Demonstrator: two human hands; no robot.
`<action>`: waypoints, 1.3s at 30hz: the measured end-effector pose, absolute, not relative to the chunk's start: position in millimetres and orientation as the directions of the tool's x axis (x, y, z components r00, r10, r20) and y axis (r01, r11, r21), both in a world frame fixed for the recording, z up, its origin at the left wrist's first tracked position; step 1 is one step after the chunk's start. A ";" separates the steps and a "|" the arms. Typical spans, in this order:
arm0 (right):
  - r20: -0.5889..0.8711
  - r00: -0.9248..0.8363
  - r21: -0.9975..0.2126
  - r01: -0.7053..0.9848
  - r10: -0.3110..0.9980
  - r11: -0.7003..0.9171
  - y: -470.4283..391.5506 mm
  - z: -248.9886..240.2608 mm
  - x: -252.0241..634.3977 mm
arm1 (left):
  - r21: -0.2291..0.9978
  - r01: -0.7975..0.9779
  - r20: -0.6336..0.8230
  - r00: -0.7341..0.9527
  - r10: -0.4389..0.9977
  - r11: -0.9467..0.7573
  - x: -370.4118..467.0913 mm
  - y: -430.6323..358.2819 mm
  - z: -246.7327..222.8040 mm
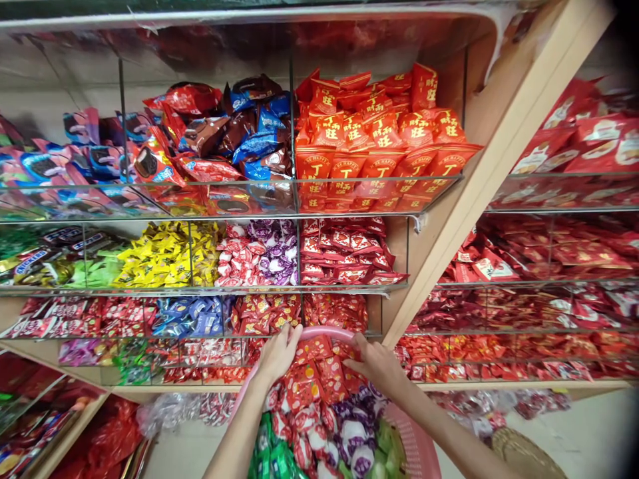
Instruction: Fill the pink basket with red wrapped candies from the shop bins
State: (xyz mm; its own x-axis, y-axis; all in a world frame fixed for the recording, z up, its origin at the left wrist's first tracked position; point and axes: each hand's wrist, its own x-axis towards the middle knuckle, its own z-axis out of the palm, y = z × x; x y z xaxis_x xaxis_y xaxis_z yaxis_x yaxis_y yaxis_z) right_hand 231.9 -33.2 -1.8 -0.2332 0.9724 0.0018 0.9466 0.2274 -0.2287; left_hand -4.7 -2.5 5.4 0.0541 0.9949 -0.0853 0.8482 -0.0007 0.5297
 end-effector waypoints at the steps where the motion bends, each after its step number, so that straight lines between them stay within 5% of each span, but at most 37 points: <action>1: 0.011 -0.231 -0.232 0.946 0.973 0.227 -33.1 -2.3 232.2 | 0.529 0.849 -0.081 0.053 0.995 -0.002 -4.7 -2.6 5.4; 10: 0.148 -0.256 -0.443 0.846 0.955 0.296 6.2 15.1 252.1 | 0.529 0.849 -0.087 0.050 0.995 0.004 -5.0 -2.5 4.9; 22: 0.042 -0.343 -0.322 0.884 0.938 0.338 100.3 -16.1 222.3 | 0.517 0.856 -0.083 0.049 0.995 0.001 -1.9 -5.7 12.6; 39: 0.124 -0.364 -0.332 0.862 0.923 0.384 86.4 0.3 237.2 | 0.520 0.854 -0.071 0.041 0.997 0.002 -3.5 -4.3 6.8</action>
